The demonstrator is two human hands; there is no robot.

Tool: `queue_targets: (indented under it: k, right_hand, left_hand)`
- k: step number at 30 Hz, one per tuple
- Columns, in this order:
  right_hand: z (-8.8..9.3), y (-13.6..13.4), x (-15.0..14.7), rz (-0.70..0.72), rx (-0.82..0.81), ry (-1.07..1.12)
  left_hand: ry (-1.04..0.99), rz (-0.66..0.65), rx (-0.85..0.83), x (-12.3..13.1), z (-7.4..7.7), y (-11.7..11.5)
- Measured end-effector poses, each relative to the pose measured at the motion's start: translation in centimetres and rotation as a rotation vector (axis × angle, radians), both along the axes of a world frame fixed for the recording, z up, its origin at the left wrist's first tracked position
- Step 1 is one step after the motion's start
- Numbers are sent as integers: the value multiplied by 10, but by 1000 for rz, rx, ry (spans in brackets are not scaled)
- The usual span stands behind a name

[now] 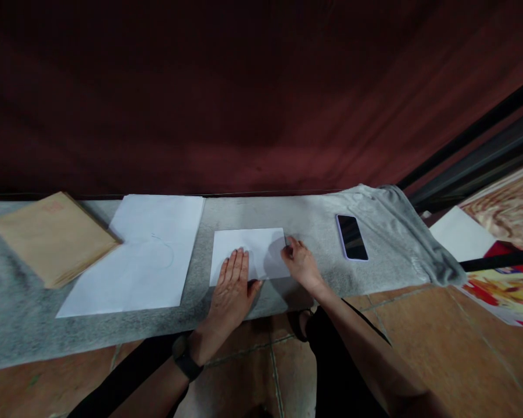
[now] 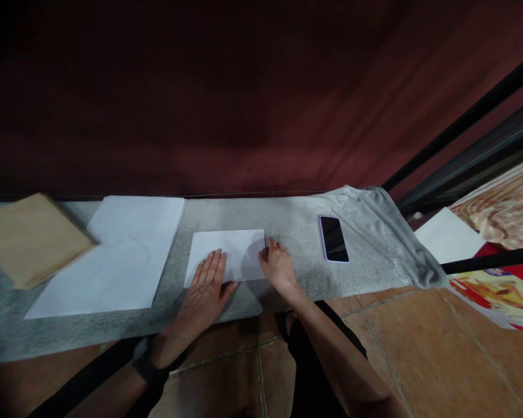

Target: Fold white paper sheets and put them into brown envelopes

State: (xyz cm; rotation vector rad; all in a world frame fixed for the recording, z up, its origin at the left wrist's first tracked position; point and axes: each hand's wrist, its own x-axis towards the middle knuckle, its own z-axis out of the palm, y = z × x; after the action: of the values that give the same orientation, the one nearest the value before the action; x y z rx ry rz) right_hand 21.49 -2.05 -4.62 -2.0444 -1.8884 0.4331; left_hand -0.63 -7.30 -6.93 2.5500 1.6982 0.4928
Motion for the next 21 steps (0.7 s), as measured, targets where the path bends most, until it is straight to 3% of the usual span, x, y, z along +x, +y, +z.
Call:
queue_targets:
  k: [4,9,13,21]
  right_hand:
    - [3,4,0,-47,-93,230]
    - [13,3,1,-34,-320,849]
    - [24,-2,0,-109,-335,1255]
    - [32,-10,-2,-63,-453,1538]
  left_hand:
    - [3,0,-9,1,-3,-1]
    - [-18,-24,3,3,0,2]
    - [-66,-55,43,3,12,6]
    - [-114,-111,202,-6,41,19]
